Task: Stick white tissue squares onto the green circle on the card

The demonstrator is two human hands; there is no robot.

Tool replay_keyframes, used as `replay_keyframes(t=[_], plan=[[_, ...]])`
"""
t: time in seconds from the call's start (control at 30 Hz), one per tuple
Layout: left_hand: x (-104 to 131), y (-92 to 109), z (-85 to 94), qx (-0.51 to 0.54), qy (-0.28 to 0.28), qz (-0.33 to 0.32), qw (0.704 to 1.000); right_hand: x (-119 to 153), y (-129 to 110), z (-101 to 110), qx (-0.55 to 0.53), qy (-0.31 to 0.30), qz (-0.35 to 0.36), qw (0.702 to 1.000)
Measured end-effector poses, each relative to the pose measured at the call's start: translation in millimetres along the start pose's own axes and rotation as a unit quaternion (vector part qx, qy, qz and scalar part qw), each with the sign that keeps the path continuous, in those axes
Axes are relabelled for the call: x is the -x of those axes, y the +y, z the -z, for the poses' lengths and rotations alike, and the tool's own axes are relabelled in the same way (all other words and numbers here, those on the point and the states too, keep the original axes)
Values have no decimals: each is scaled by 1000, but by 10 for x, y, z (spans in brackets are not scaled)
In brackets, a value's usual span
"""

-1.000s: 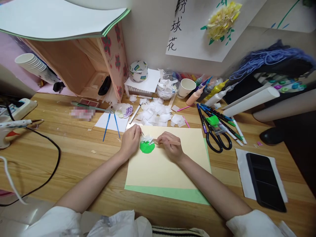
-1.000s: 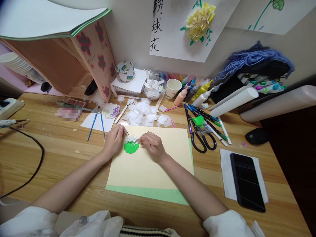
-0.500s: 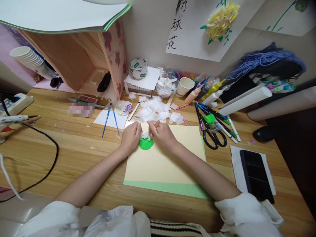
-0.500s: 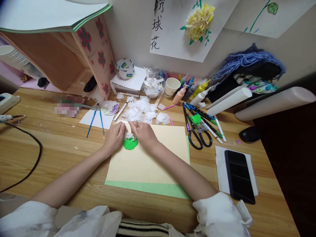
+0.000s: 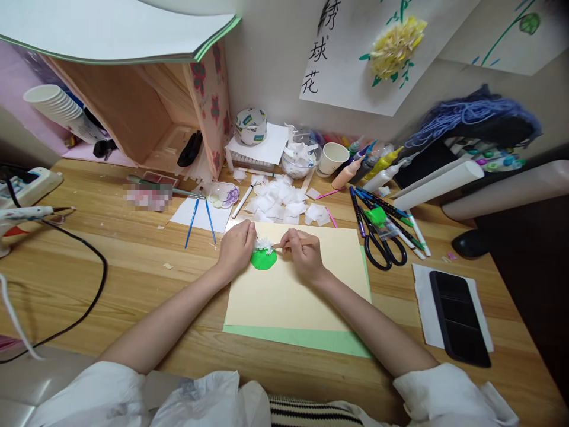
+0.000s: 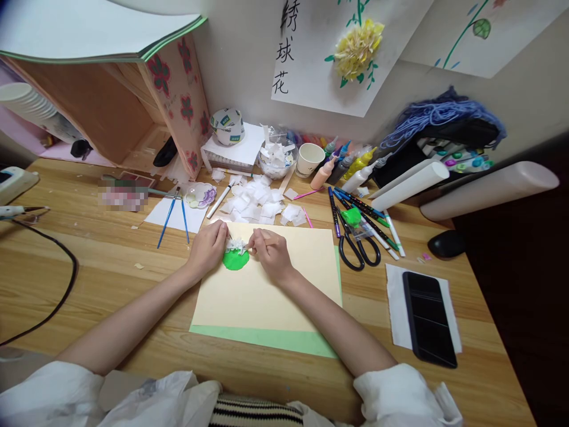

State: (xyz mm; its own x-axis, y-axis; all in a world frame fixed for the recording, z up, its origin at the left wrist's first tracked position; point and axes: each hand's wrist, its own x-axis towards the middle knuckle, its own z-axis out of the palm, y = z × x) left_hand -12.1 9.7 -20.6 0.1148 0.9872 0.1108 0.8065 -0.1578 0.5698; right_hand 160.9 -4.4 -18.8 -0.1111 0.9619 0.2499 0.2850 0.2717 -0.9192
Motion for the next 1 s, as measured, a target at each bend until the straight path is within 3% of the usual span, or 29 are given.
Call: replay_keyframes(t=[0.23,0.43,0.57,0.87,1.0], plan=[[2,7,5,-7,-6,-1,1000,8,27,-36,37,-12,71,997],[6,4,2,-12,-4,-7,1000,-117,-20,-56,63,-24,35,997],[3,10,6,-18,-5,-6,1000,-292,-110,-90,114,-65,35,991],[-4,-4,-3,-3,-7,-3,1000,-671,-116,-236,198,-205,125,950],[0,-2,1,-10,-4,-7,1000,-598,-184,-123,168,-193,133,957]])
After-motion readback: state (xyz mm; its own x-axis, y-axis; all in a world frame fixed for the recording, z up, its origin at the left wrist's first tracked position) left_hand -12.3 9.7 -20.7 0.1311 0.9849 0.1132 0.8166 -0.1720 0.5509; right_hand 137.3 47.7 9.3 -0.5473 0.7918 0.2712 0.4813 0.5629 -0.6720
